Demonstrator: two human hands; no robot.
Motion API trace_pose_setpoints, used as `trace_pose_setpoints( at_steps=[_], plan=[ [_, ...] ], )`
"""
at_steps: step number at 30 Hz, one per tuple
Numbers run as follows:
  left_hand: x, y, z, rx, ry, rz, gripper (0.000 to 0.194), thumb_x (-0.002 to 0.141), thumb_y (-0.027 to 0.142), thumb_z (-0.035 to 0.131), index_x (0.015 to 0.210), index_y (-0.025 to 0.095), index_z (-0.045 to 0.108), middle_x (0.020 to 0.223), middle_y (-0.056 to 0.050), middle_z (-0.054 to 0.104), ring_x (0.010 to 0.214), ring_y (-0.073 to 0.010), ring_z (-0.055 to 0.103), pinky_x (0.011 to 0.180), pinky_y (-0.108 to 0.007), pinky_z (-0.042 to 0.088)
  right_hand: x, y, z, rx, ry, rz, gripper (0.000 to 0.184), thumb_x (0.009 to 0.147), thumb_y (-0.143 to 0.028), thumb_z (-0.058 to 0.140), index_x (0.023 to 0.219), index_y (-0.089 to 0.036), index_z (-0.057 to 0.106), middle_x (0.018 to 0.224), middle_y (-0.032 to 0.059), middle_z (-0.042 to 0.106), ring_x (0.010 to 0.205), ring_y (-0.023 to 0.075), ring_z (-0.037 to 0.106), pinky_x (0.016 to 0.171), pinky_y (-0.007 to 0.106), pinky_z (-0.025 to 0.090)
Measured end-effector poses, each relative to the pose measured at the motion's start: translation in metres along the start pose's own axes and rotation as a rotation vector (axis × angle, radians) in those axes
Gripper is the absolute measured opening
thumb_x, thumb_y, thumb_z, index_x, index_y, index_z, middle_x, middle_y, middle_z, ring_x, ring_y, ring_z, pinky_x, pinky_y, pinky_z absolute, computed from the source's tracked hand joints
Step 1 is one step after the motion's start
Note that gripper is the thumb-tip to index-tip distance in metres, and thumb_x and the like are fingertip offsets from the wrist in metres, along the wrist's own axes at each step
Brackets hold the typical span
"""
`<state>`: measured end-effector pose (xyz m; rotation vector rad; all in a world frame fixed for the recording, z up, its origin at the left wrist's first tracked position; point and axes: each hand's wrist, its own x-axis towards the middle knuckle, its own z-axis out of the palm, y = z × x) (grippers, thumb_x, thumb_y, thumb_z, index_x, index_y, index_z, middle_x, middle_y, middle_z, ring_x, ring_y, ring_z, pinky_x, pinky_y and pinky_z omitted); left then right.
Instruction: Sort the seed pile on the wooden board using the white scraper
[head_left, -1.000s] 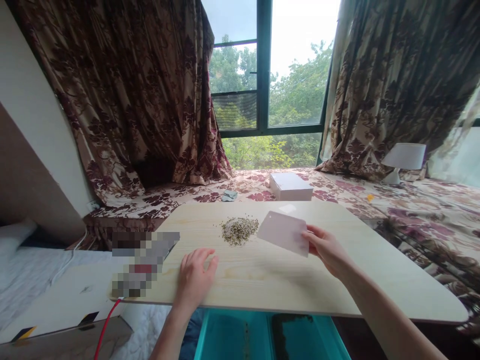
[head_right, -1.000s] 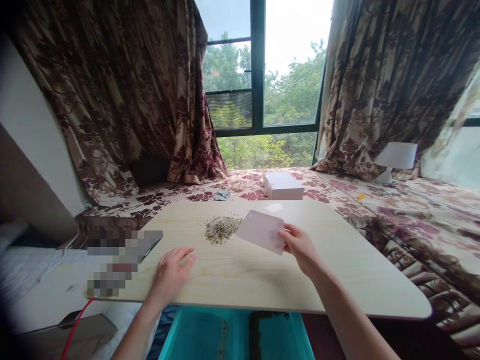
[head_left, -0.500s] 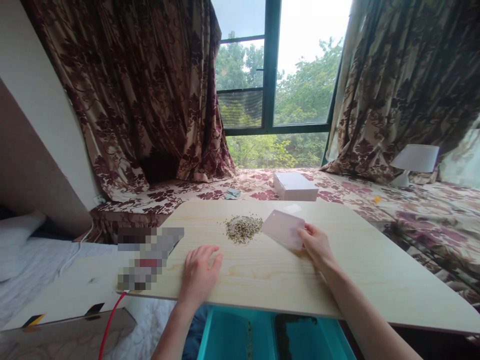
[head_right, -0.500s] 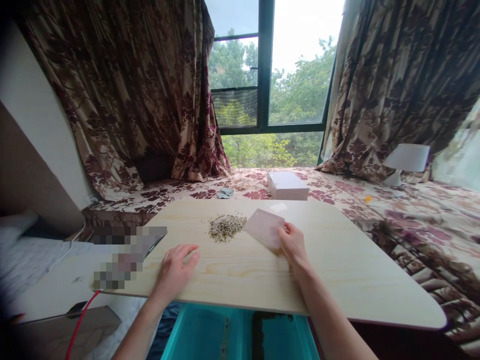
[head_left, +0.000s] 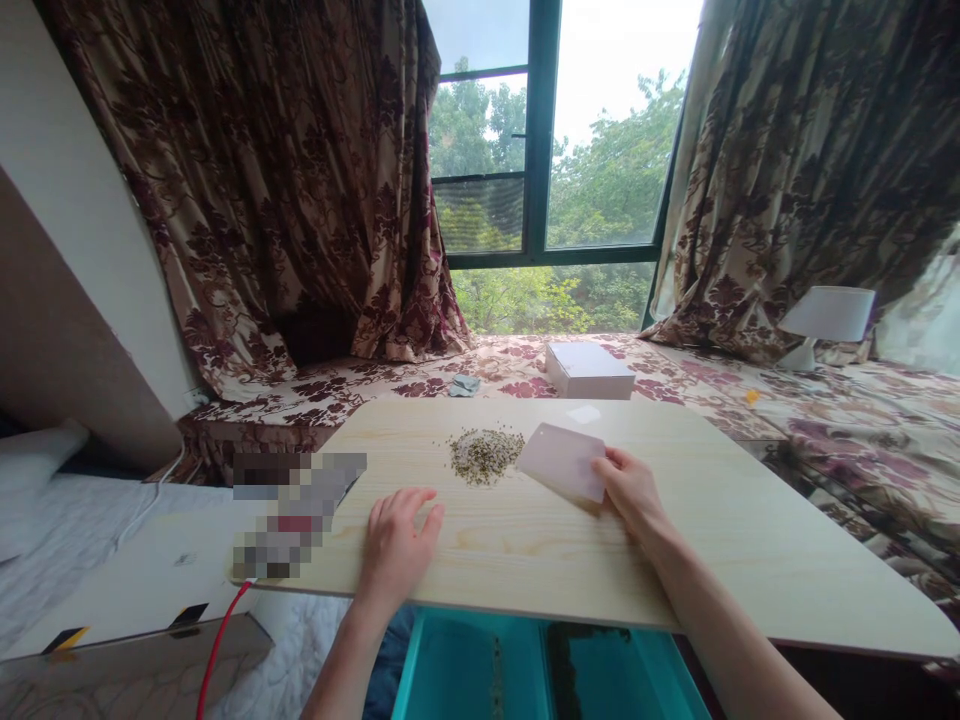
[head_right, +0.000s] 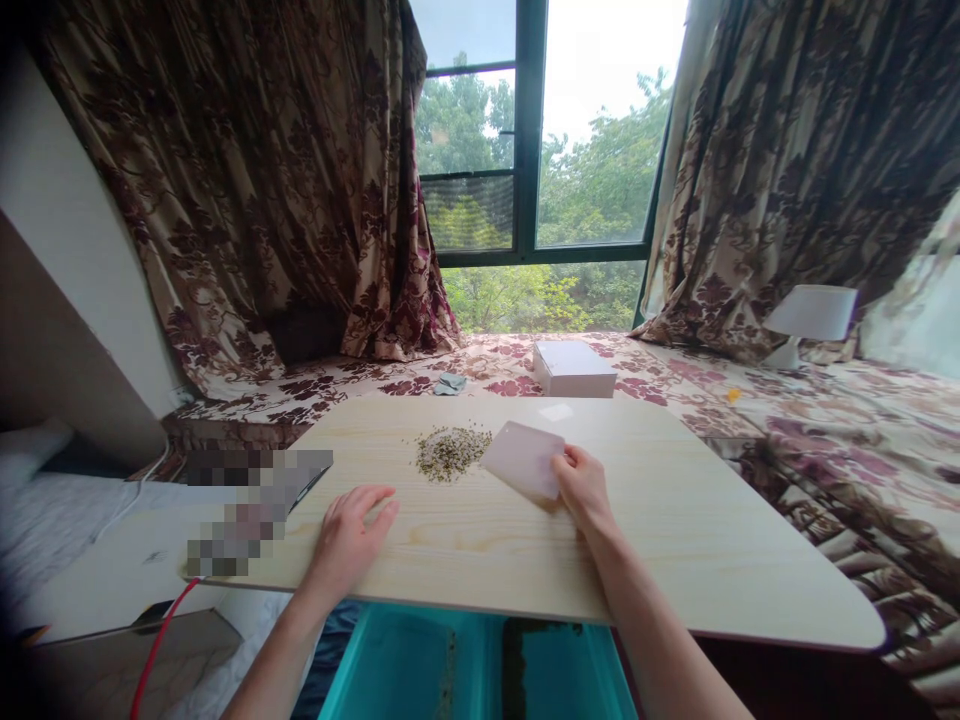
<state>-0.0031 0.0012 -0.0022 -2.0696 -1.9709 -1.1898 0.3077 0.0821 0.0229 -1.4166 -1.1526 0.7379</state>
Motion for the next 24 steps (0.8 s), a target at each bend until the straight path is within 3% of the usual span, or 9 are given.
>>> trace_pose_setpoints(
  at_steps=[24],
  plan=[
    [0.000, 0.003, -0.001, -0.008, -0.006, -0.006, 0.025, 0.086, 0.035, 0.048, 0.097, 0.021, 0.067, 0.102, -0.006, 0.072, 0.099, -0.0230, 0.063, 0.097, -0.043, 0.044, -0.008, -0.011, 0.000, 0.027, -0.010, 0.008, 0.042, 0.061, -0.027, 0.054, 0.095, -0.012, 0.073, 0.079, 0.0089, 0.076, 0.062, 0.0209, 0.068, 0.047, 0.024, 0.048]
  ],
)
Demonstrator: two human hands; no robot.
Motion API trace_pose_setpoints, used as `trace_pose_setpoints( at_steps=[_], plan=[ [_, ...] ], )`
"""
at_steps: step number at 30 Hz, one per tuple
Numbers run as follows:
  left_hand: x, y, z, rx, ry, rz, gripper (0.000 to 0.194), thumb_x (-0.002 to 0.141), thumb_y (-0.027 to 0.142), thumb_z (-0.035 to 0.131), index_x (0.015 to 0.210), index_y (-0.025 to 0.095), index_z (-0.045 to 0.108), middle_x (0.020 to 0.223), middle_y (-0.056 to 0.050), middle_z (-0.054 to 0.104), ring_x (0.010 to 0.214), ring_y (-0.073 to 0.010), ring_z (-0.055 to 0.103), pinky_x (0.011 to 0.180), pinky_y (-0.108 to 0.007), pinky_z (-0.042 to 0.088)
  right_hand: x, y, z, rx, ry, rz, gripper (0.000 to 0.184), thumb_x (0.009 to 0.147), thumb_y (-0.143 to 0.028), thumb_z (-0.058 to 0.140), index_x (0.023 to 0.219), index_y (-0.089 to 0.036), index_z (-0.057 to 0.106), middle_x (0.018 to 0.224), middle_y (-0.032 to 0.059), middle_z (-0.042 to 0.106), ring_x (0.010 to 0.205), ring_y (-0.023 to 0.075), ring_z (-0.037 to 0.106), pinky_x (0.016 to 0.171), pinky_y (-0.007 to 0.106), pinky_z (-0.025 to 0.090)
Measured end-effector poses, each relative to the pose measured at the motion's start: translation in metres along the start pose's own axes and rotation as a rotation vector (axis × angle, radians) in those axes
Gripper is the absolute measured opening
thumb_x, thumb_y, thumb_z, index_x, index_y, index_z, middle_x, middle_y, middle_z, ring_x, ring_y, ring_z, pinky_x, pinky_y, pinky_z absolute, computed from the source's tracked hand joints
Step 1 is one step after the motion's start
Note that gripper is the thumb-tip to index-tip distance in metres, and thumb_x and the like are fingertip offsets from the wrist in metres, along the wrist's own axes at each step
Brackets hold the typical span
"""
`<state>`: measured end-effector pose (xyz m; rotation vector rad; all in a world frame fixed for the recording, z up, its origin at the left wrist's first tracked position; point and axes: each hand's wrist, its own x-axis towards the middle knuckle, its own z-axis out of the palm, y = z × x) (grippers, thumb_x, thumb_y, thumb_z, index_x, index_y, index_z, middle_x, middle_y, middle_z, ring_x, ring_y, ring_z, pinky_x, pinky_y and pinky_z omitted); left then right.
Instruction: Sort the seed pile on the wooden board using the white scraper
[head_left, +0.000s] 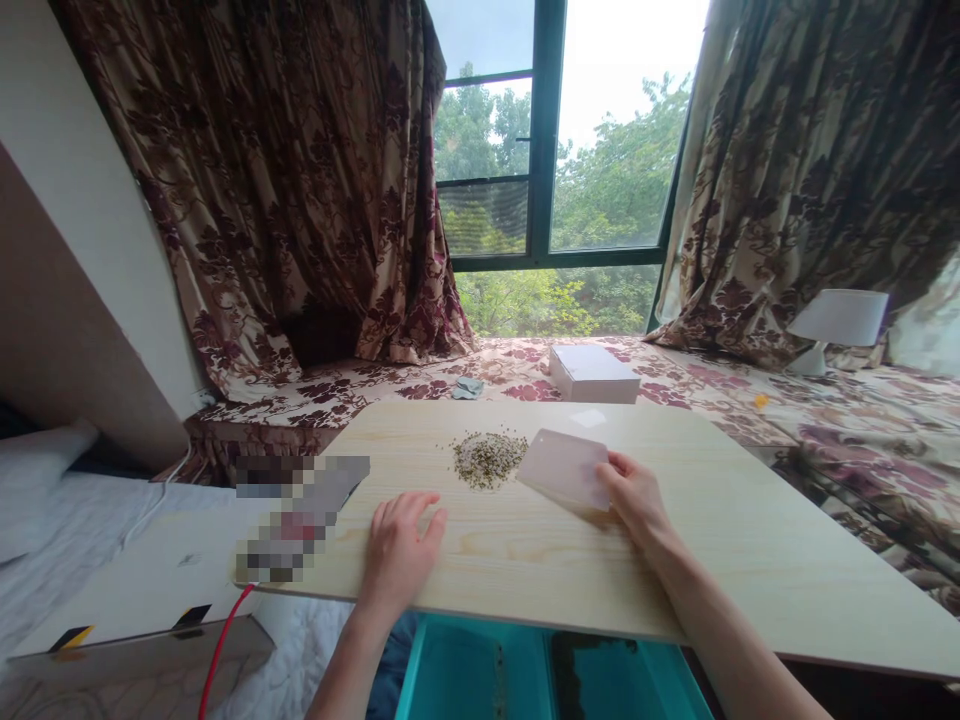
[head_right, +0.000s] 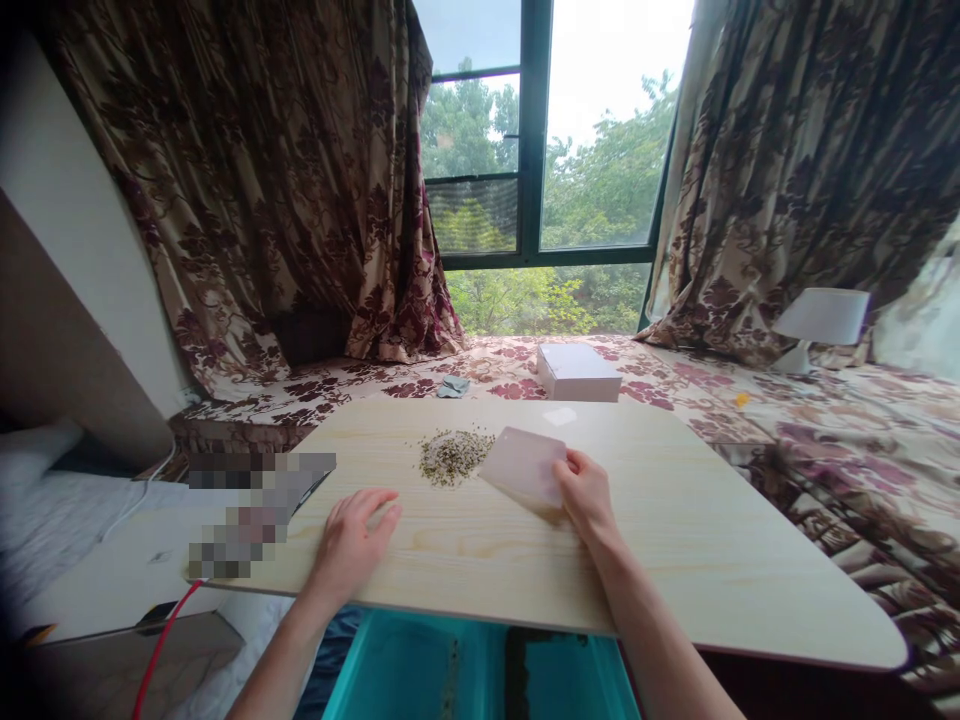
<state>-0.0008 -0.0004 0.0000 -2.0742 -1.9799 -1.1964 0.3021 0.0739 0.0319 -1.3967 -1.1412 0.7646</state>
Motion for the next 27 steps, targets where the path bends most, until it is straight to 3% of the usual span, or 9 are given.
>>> trace_pose_setpoints(
  at_steps=[20, 27],
  plan=[
    [0.001, -0.003, 0.001, 0.005, 0.015, 0.006, 0.025, 0.085, 0.036, 0.050, 0.095, 0.022, 0.069, 0.101, -0.005, 0.072, 0.097, -0.0229, 0.064, 0.097, -0.042, 0.045, -0.003, -0.003, 0.005, 0.129, -0.038, 0.008, 0.035, 0.061, -0.025, 0.058, 0.092, -0.015, 0.072, 0.080, 0.0077, 0.076, 0.068, 0.0219, 0.071, 0.048, 0.025, 0.054],
    [0.000, -0.001, 0.000, 0.005, 0.005, 0.002, 0.025, 0.086, 0.035, 0.050, 0.096, 0.022, 0.068, 0.102, -0.006, 0.072, 0.099, -0.0232, 0.063, 0.097, -0.042, 0.044, -0.003, -0.003, 0.013, 0.150, -0.104, -0.069, 0.037, 0.064, -0.031, 0.060, 0.096, -0.015, 0.069, 0.084, 0.0083, 0.076, 0.070, 0.0214, 0.071, 0.050, 0.026, 0.055]
  ],
)
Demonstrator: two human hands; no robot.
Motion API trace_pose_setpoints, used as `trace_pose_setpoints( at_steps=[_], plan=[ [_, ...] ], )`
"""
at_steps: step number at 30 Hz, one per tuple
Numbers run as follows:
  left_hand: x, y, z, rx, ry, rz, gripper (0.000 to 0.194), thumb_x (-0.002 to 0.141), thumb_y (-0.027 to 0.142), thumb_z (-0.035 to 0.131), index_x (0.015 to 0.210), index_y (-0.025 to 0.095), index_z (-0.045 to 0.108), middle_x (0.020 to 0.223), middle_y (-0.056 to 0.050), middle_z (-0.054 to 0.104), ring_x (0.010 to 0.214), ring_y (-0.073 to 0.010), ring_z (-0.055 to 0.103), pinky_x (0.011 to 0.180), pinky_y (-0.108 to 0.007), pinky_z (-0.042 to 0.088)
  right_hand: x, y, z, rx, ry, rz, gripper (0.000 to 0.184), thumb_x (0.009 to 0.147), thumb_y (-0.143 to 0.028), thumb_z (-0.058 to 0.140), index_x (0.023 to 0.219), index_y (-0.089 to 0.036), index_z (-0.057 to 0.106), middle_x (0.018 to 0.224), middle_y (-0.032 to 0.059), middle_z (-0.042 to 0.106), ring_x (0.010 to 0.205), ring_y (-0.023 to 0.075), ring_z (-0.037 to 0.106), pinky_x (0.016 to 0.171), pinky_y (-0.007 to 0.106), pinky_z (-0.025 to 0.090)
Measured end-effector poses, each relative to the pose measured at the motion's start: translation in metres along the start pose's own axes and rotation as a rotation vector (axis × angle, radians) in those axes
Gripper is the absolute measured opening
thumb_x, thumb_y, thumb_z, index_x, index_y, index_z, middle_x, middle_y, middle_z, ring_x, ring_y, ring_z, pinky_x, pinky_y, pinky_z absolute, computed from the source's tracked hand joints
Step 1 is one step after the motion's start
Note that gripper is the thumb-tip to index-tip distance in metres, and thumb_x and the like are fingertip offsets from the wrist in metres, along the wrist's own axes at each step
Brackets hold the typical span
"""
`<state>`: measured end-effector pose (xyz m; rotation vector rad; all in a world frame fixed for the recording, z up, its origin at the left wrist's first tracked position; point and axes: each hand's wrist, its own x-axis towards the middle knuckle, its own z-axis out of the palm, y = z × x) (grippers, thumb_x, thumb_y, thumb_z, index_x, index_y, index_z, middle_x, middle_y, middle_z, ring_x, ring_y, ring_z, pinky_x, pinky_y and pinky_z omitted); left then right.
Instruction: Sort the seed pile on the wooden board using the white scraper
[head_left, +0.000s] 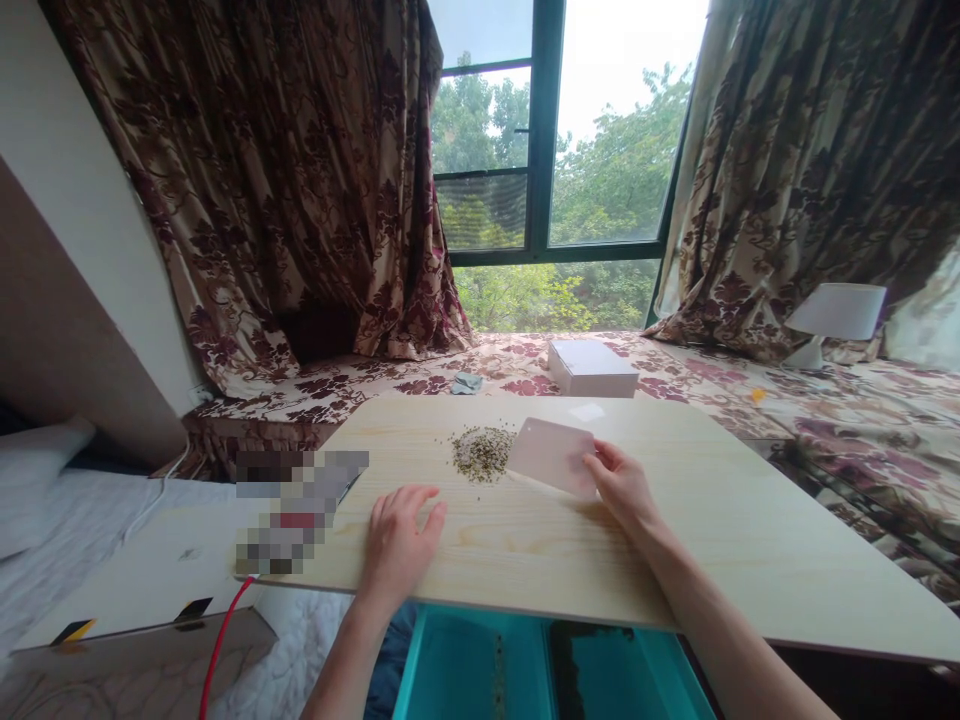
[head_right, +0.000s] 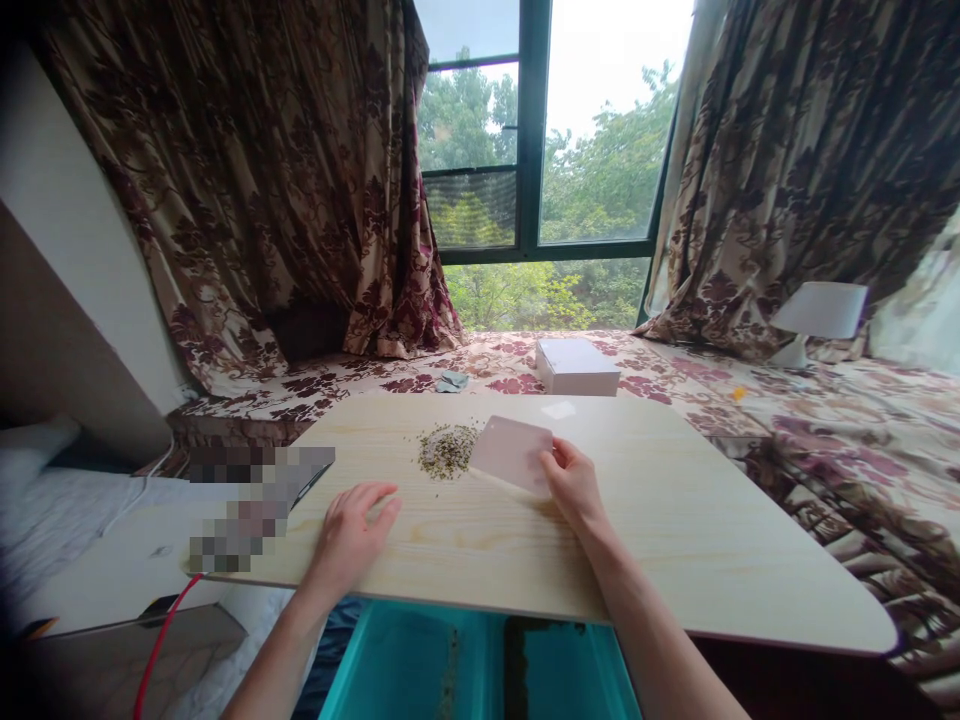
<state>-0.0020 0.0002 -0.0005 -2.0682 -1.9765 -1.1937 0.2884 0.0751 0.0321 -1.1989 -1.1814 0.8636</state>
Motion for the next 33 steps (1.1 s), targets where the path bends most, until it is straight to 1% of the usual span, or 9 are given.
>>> trace_pose_setpoints(
  at_steps=[3, 8, 12, 21, 27, 33],
  plan=[
    [0.0000, 0.0000, -0.0001, 0.002, -0.004, -0.002, 0.024, 0.086, 0.035, 0.050, 0.096, 0.022, 0.068, 0.102, -0.006, 0.072, 0.099, -0.0234, 0.063, 0.097, -0.043, 0.044, 0.0000, 0.0006, 0.0020, -0.017, -0.007, -0.013, 0.039, 0.064, -0.033, 0.060, 0.096, -0.014, 0.069, 0.085, 0.0089, 0.076, 0.070, 0.0215, 0.071, 0.049, 0.026, 0.054],
    [0.0002, -0.0012, 0.0004, 0.001, -0.002, 0.004, 0.024, 0.085, 0.035, 0.050, 0.095, 0.023, 0.068, 0.101, -0.006, 0.072, 0.097, -0.0229, 0.063, 0.096, -0.042, 0.044, -0.0008, -0.0008, 0.0013, -0.026, -0.032, -0.028, 0.035, 0.064, -0.031, 0.061, 0.094, -0.015, 0.070, 0.089, 0.0093, 0.076, 0.075, 0.0223, 0.071, 0.053, 0.026, 0.055],
    [0.0003, -0.0014, 0.0007, -0.008, -0.003, -0.001, 0.025, 0.085, 0.035, 0.050, 0.096, 0.023, 0.068, 0.101, -0.006, 0.072, 0.098, -0.0234, 0.063, 0.097, -0.043, 0.044, -0.0010, -0.0020, -0.0008, -0.014, -0.024, -0.001, 0.037, 0.064, -0.031, 0.059, 0.095, -0.015, 0.070, 0.087, 0.0090, 0.076, 0.072, 0.0219, 0.071, 0.052, 0.026, 0.055],
    [-0.0001, -0.0016, 0.0013, -0.009, -0.008, -0.008, 0.025, 0.085, 0.035, 0.049, 0.096, 0.023, 0.068, 0.102, -0.006, 0.071, 0.099, -0.0234, 0.063, 0.097, -0.042, 0.044, -0.0025, -0.0056, -0.0021, -0.045, 0.035, 0.025, 0.033, 0.062, -0.028, 0.056, 0.090, -0.016, 0.069, 0.080, 0.0064, 0.075, 0.068, 0.0202, 0.069, 0.049, 0.024, 0.053],
    [0.0000, -0.0013, 0.0007, -0.001, -0.004, 0.001, 0.025, 0.086, 0.035, 0.049, 0.096, 0.022, 0.068, 0.102, -0.006, 0.072, 0.099, -0.0233, 0.063, 0.097, -0.043, 0.044, -0.0034, -0.0062, -0.0019, -0.052, 0.029, 0.035, 0.035, 0.061, -0.029, 0.056, 0.091, -0.015, 0.069, 0.082, 0.0069, 0.075, 0.070, 0.0210, 0.069, 0.049, 0.025, 0.053],
    [0.0000, -0.0004, 0.0001, -0.003, -0.001, 0.005, 0.025, 0.086, 0.035, 0.049, 0.096, 0.022, 0.068, 0.102, -0.006, 0.071, 0.098, -0.0231, 0.063, 0.097, -0.043, 0.044, -0.0035, -0.0037, -0.0023, -0.044, 0.016, 0.036, 0.037, 0.061, -0.028, 0.056, 0.093, -0.015, 0.069, 0.081, 0.0070, 0.075, 0.068, 0.0208, 0.069, 0.048, 0.025, 0.052]
  ],
)
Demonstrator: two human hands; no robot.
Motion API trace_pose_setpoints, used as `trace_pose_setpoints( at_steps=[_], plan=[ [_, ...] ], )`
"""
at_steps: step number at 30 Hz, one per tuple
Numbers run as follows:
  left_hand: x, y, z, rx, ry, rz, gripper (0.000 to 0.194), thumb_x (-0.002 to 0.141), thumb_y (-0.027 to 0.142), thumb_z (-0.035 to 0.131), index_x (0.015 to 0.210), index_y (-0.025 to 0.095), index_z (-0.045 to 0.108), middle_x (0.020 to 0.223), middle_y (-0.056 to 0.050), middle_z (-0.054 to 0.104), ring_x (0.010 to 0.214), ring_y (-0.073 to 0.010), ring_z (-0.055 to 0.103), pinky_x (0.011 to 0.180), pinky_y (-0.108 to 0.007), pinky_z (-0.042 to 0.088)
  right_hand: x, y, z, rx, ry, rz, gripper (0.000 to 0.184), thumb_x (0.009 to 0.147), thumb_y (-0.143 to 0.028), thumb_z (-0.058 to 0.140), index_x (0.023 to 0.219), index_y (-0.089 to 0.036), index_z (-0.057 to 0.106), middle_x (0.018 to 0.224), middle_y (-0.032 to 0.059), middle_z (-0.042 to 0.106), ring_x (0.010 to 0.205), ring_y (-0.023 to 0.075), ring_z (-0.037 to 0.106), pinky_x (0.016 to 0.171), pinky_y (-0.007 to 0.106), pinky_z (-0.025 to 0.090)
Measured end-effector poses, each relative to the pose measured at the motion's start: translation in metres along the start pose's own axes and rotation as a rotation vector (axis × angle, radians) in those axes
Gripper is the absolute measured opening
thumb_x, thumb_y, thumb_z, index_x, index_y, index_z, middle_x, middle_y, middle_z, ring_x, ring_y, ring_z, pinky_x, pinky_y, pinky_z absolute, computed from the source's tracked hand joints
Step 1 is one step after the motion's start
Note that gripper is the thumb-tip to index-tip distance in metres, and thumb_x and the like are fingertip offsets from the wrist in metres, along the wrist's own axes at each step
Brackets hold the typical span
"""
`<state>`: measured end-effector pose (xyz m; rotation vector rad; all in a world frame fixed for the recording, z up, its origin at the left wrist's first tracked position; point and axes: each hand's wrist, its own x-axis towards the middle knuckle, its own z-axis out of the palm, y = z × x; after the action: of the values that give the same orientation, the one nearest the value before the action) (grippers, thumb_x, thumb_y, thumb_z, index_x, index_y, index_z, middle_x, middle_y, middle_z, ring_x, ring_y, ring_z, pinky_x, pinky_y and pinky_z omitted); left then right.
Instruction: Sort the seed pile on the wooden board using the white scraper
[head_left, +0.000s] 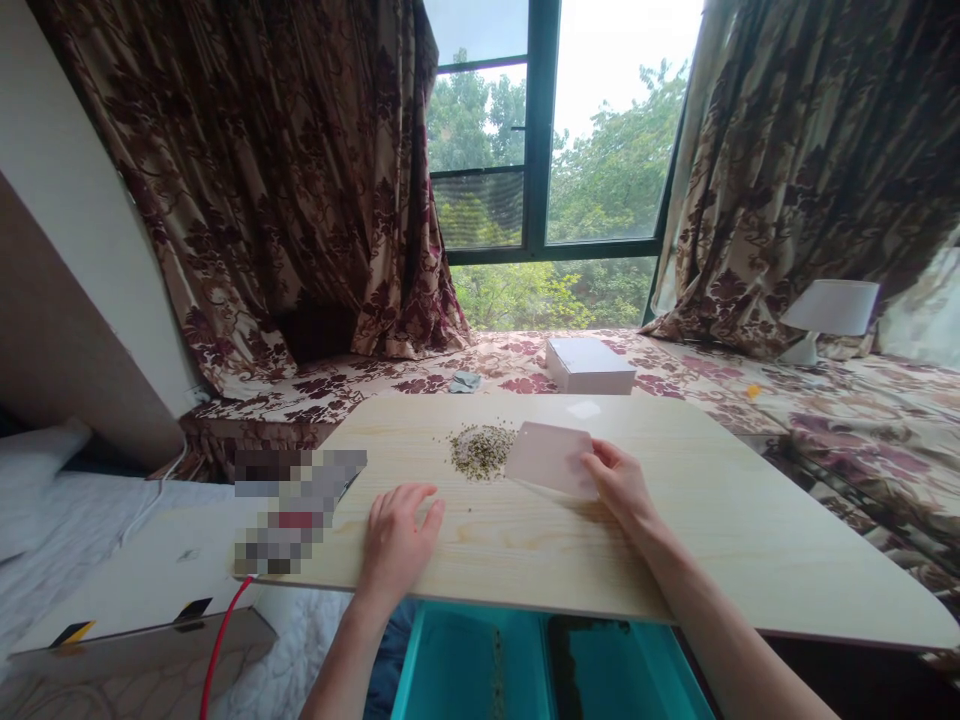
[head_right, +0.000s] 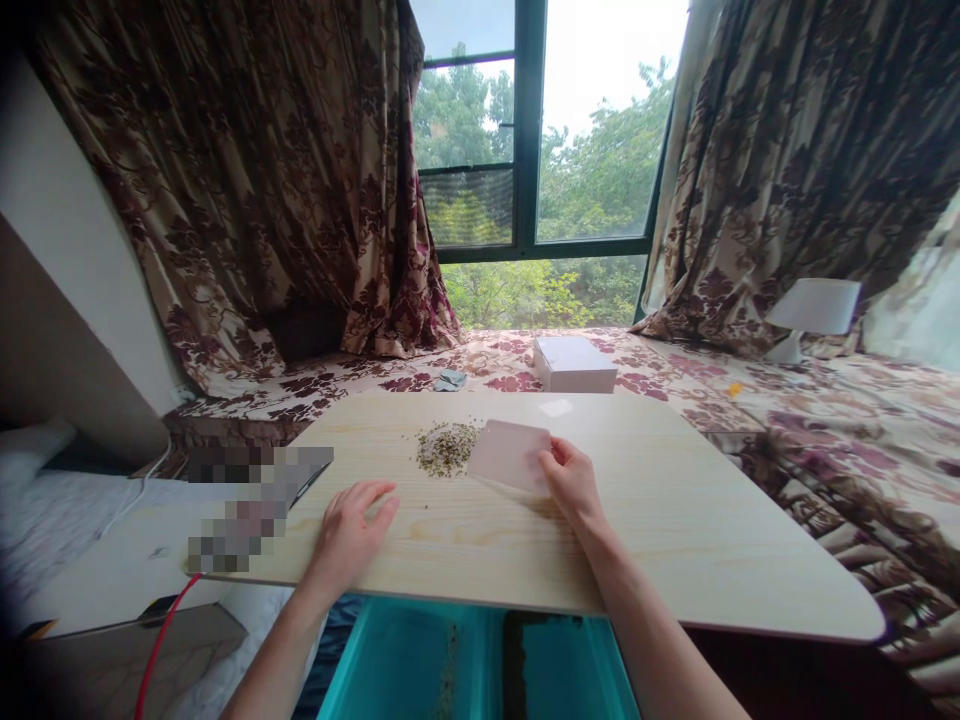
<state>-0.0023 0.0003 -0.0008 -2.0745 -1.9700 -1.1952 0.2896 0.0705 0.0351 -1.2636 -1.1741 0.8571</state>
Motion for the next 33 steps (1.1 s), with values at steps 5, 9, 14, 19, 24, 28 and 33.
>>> trace_pose_setpoints(
  at_steps=[5, 9, 14, 19, 24, 28, 33],
  plan=[
    [-0.0001, -0.0002, 0.0003, -0.010, -0.014, -0.006, 0.026, 0.087, 0.036, 0.049, 0.097, 0.021, 0.067, 0.103, -0.006, 0.071, 0.099, -0.0241, 0.062, 0.097, -0.044, 0.043, 0.0016, 0.0025, -0.0012, 0.019, -0.017, -0.004, 0.036, 0.060, -0.029, 0.058, 0.090, -0.015, 0.070, 0.083, 0.0085, 0.075, 0.069, 0.0218, 0.069, 0.047, 0.025, 0.052],
    [-0.0001, -0.0007, 0.0007, -0.012, -0.011, -0.005, 0.026, 0.086, 0.037, 0.049, 0.097, 0.021, 0.067, 0.103, -0.006, 0.071, 0.099, -0.0244, 0.062, 0.097, -0.044, 0.043, 0.0016, 0.0028, -0.0016, 0.020, -0.021, -0.014, 0.035, 0.061, -0.030, 0.058, 0.091, -0.016, 0.070, 0.084, 0.0085, 0.075, 0.069, 0.0219, 0.069, 0.048, 0.026, 0.051],
    [-0.0004, -0.0006, 0.0008, -0.016, -0.006, -0.005, 0.027, 0.086, 0.037, 0.049, 0.097, 0.021, 0.067, 0.103, -0.006, 0.071, 0.100, -0.0245, 0.062, 0.098, -0.044, 0.043, 0.0016, 0.0024, -0.0004, 0.000, -0.018, -0.036, 0.034, 0.062, -0.031, 0.057, 0.090, -0.015, 0.069, 0.085, 0.0082, 0.075, 0.071, 0.0210, 0.069, 0.052, 0.026, 0.052],
    [-0.0003, -0.0004, 0.0003, -0.019, -0.004, -0.008, 0.027, 0.086, 0.037, 0.049, 0.097, 0.021, 0.067, 0.103, -0.006, 0.071, 0.100, -0.0246, 0.062, 0.098, -0.044, 0.043, 0.0014, 0.0028, -0.0009, -0.019, -0.037, -0.039, 0.034, 0.062, -0.030, 0.057, 0.090, -0.015, 0.070, 0.091, 0.0095, 0.075, 0.075, 0.0219, 0.069, 0.052, 0.026, 0.052],
    [0.0001, 0.0010, -0.0003, -0.017, -0.014, -0.015, 0.026, 0.086, 0.036, 0.050, 0.097, 0.021, 0.067, 0.102, -0.006, 0.071, 0.100, -0.0247, 0.062, 0.097, -0.044, 0.043, 0.0017, 0.0030, -0.0021, -0.020, -0.041, -0.020, 0.036, 0.063, -0.030, 0.057, 0.093, -0.016, 0.071, 0.091, 0.0098, 0.075, 0.076, 0.0233, 0.070, 0.050, 0.026, 0.052],
    [-0.0002, 0.0020, -0.0004, -0.021, -0.005, -0.015, 0.025, 0.086, 0.035, 0.050, 0.097, 0.021, 0.067, 0.103, -0.006, 0.071, 0.101, -0.0246, 0.062, 0.097, -0.044, 0.042, 0.0010, 0.0009, -0.0018, -0.024, -0.040, -0.016, 0.036, 0.062, -0.029, 0.057, 0.093, -0.016, 0.071, 0.090, 0.0091, 0.075, 0.076, 0.0233, 0.070, 0.050, 0.026, 0.052],
    [-0.0008, 0.0027, -0.0001, -0.022, 0.008, -0.014, 0.024, 0.085, 0.035, 0.051, 0.096, 0.022, 0.067, 0.102, -0.005, 0.072, 0.100, -0.0243, 0.063, 0.096, -0.044, 0.044, -0.0025, -0.0031, -0.0010, 0.005, -0.078, 0.028, 0.033, 0.061, -0.028, 0.058, 0.090, -0.016, 0.071, 0.082, 0.0074, 0.075, 0.071, 0.0220, 0.069, 0.048, 0.025, 0.050]
  ],
)
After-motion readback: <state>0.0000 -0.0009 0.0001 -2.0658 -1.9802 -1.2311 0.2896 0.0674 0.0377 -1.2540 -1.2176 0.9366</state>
